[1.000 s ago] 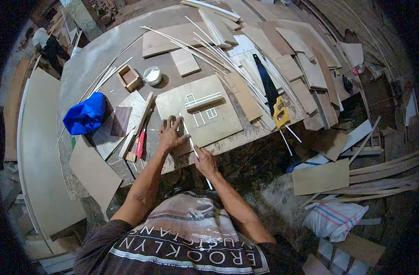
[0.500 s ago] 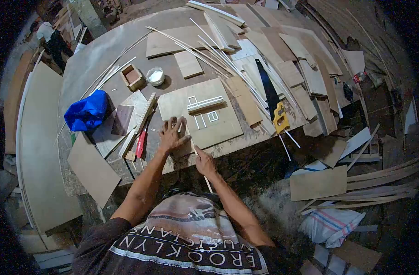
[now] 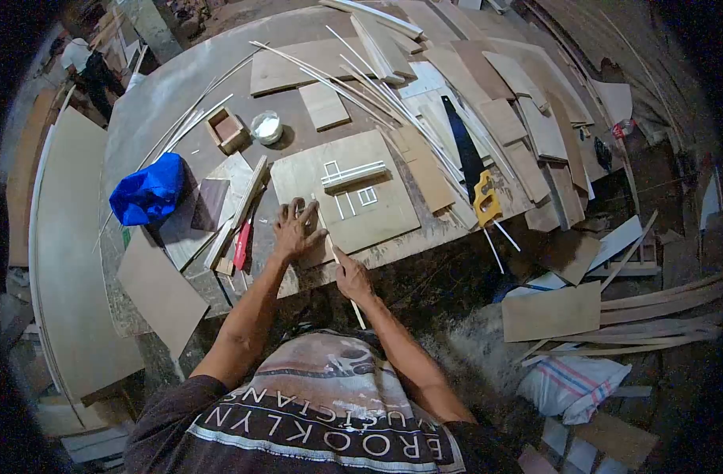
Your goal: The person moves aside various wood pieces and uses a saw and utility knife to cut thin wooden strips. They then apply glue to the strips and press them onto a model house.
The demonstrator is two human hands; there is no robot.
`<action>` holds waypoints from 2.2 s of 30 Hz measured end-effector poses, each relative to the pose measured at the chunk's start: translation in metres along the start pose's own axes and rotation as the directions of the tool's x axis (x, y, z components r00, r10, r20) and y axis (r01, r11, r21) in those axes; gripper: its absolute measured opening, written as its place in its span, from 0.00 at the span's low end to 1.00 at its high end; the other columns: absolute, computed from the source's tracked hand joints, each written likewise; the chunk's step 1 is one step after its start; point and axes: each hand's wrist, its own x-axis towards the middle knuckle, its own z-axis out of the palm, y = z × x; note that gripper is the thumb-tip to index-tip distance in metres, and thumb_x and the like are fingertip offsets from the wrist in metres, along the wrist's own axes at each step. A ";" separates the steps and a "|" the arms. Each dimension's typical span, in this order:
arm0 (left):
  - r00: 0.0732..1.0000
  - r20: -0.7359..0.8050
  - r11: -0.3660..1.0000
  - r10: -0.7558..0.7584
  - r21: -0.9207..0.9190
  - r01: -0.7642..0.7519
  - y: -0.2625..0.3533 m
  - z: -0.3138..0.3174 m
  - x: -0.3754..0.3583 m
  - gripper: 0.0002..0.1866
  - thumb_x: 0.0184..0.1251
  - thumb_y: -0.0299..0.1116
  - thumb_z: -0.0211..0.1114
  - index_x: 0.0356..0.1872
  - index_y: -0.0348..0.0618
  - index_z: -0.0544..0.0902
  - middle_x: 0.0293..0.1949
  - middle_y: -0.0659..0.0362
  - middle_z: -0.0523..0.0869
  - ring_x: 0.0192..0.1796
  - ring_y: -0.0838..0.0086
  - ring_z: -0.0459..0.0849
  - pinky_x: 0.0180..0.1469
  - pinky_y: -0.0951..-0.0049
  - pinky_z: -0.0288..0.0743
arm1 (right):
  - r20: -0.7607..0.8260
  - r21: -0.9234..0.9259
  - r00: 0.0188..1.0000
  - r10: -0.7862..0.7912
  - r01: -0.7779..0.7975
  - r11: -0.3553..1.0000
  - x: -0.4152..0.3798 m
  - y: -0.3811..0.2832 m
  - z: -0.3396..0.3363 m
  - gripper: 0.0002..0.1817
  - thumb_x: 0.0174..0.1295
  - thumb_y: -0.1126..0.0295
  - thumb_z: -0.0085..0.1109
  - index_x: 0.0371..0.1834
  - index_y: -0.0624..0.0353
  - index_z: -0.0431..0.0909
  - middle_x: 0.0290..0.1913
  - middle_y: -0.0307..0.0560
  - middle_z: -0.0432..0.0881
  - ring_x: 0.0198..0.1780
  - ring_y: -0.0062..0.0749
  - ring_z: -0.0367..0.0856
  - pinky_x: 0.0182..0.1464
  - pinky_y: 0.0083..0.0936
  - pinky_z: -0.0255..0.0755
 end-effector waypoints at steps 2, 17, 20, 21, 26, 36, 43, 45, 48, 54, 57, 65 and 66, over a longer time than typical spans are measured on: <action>0.999 -0.040 1.000 0.012 -0.023 -0.013 -0.001 0.002 0.000 0.45 0.55 0.69 0.67 0.75 0.72 0.65 0.74 0.54 0.63 0.74 0.42 0.57 0.61 0.26 0.59 | 0.009 0.009 1.000 0.000 0.000 1.000 0.001 -0.001 0.000 0.29 0.63 0.72 0.50 0.71 0.57 0.72 0.32 0.68 0.81 0.33 0.54 0.83 0.41 0.41 0.77; 1.000 -0.008 1.000 -0.016 -0.024 0.016 0.000 -0.001 0.003 0.46 0.52 0.66 0.70 0.74 0.71 0.67 0.74 0.54 0.62 0.75 0.44 0.55 0.63 0.28 0.59 | 0.051 -0.023 0.997 0.065 -0.064 0.998 0.001 0.002 0.003 0.28 0.64 0.70 0.51 0.71 0.53 0.72 0.33 0.64 0.83 0.34 0.52 0.85 0.41 0.41 0.77; 1.000 -0.003 0.999 -0.028 -0.040 0.028 0.002 -0.004 0.002 0.46 0.51 0.66 0.71 0.74 0.72 0.67 0.75 0.53 0.61 0.75 0.44 0.55 0.64 0.28 0.59 | 0.080 -0.069 0.992 0.098 -0.093 0.993 0.001 -0.005 -0.002 0.29 0.64 0.70 0.51 0.71 0.53 0.72 0.33 0.64 0.83 0.35 0.55 0.84 0.42 0.43 0.77; 0.999 -0.001 0.998 -0.035 -0.044 0.035 0.003 -0.004 0.003 0.46 0.51 0.65 0.71 0.74 0.72 0.67 0.75 0.54 0.61 0.75 0.44 0.54 0.63 0.28 0.59 | 0.081 -0.069 0.992 0.098 -0.093 0.993 0.001 -0.005 -0.002 0.29 0.64 0.70 0.51 0.71 0.53 0.72 0.33 0.64 0.83 0.35 0.55 0.84 0.42 0.43 0.77; 0.999 0.012 0.999 -0.046 -0.019 0.046 0.004 -0.006 0.002 0.46 0.52 0.65 0.71 0.74 0.72 0.67 0.76 0.54 0.60 0.75 0.46 0.54 0.64 0.27 0.59 | 0.091 -0.075 0.992 0.084 -0.077 0.994 0.001 -0.010 -0.005 0.29 0.64 0.70 0.51 0.72 0.54 0.71 0.34 0.64 0.83 0.36 0.58 0.84 0.42 0.44 0.77; 0.999 -0.036 0.999 -0.015 -0.046 0.013 0.007 -0.009 0.000 0.44 0.51 0.60 0.74 0.73 0.69 0.69 0.73 0.56 0.64 0.74 0.49 0.56 0.63 0.31 0.61 | 0.138 -0.094 0.984 0.111 -0.099 0.991 -0.003 -0.017 -0.009 0.31 0.64 0.69 0.52 0.73 0.53 0.68 0.38 0.64 0.84 0.40 0.59 0.84 0.45 0.48 0.77; 1.000 0.000 1.000 -0.023 -0.021 0.023 0.002 -0.003 0.003 0.46 0.52 0.62 0.73 0.74 0.71 0.66 0.75 0.57 0.61 0.75 0.45 0.55 0.64 0.29 0.60 | 0.201 -0.025 0.966 0.164 -0.162 0.986 -0.003 -0.033 -0.019 0.32 0.62 0.72 0.52 0.74 0.57 0.66 0.61 0.67 0.78 0.57 0.64 0.80 0.59 0.48 0.75; 1.000 -0.020 1.000 -0.012 -0.001 0.012 0.002 -0.002 0.005 0.46 0.52 0.64 0.72 0.74 0.70 0.67 0.74 0.56 0.62 0.73 0.45 0.57 0.64 0.30 0.60 | 0.189 -0.028 0.971 0.145 -0.142 0.990 -0.005 -0.033 -0.020 0.32 0.62 0.72 0.52 0.74 0.57 0.66 0.60 0.67 0.79 0.55 0.64 0.81 0.58 0.48 0.76; 1.000 -0.006 1.000 -0.023 -0.011 0.022 0.001 -0.003 0.004 0.46 0.51 0.67 0.70 0.73 0.68 0.69 0.72 0.55 0.64 0.72 0.45 0.60 0.63 0.31 0.62 | 0.187 -0.040 0.973 0.137 -0.132 0.990 -0.005 -0.030 -0.018 0.32 0.62 0.72 0.52 0.74 0.58 0.66 0.58 0.68 0.80 0.54 0.64 0.82 0.57 0.48 0.76; 0.999 -0.041 1.000 0.008 0.007 -0.008 0.000 -0.002 0.003 0.45 0.54 0.68 0.69 0.74 0.69 0.69 0.73 0.56 0.63 0.72 0.46 0.60 0.62 0.32 0.62 | 0.067 -0.018 0.998 0.003 -0.002 1.000 -0.008 -0.013 -0.008 0.34 0.61 0.69 0.56 0.75 0.53 0.67 0.29 0.60 0.79 0.29 0.53 0.80 0.37 0.44 0.74; 1.000 -0.028 1.000 -0.007 -0.002 0.006 0.001 -0.004 0.002 0.45 0.53 0.68 0.69 0.74 0.69 0.69 0.72 0.56 0.63 0.72 0.46 0.60 0.62 0.32 0.63 | 0.060 -0.010 0.998 -0.003 0.004 1.000 -0.008 -0.009 -0.006 0.34 0.61 0.69 0.56 0.75 0.52 0.67 0.27 0.58 0.78 0.28 0.51 0.79 0.36 0.42 0.74; 0.999 -0.034 0.999 -0.012 -0.032 0.011 0.000 -0.006 0.005 0.46 0.49 0.66 0.73 0.73 0.71 0.69 0.72 0.57 0.64 0.72 0.47 0.59 0.60 0.32 0.64 | 0.134 -0.005 0.988 0.071 -0.071 0.997 -0.005 -0.024 -0.016 0.32 0.62 0.72 0.53 0.73 0.58 0.66 0.53 0.70 0.82 0.50 0.64 0.83 0.53 0.47 0.77; 0.999 -0.007 0.999 -0.034 -0.034 0.034 0.001 -0.007 0.006 0.46 0.48 0.66 0.73 0.73 0.71 0.69 0.72 0.57 0.64 0.72 0.47 0.59 0.60 0.32 0.64 | 0.179 -0.028 0.976 0.122 -0.119 0.992 -0.004 -0.026 -0.019 0.32 0.62 0.72 0.54 0.73 0.57 0.66 0.50 0.70 0.82 0.49 0.65 0.83 0.52 0.48 0.77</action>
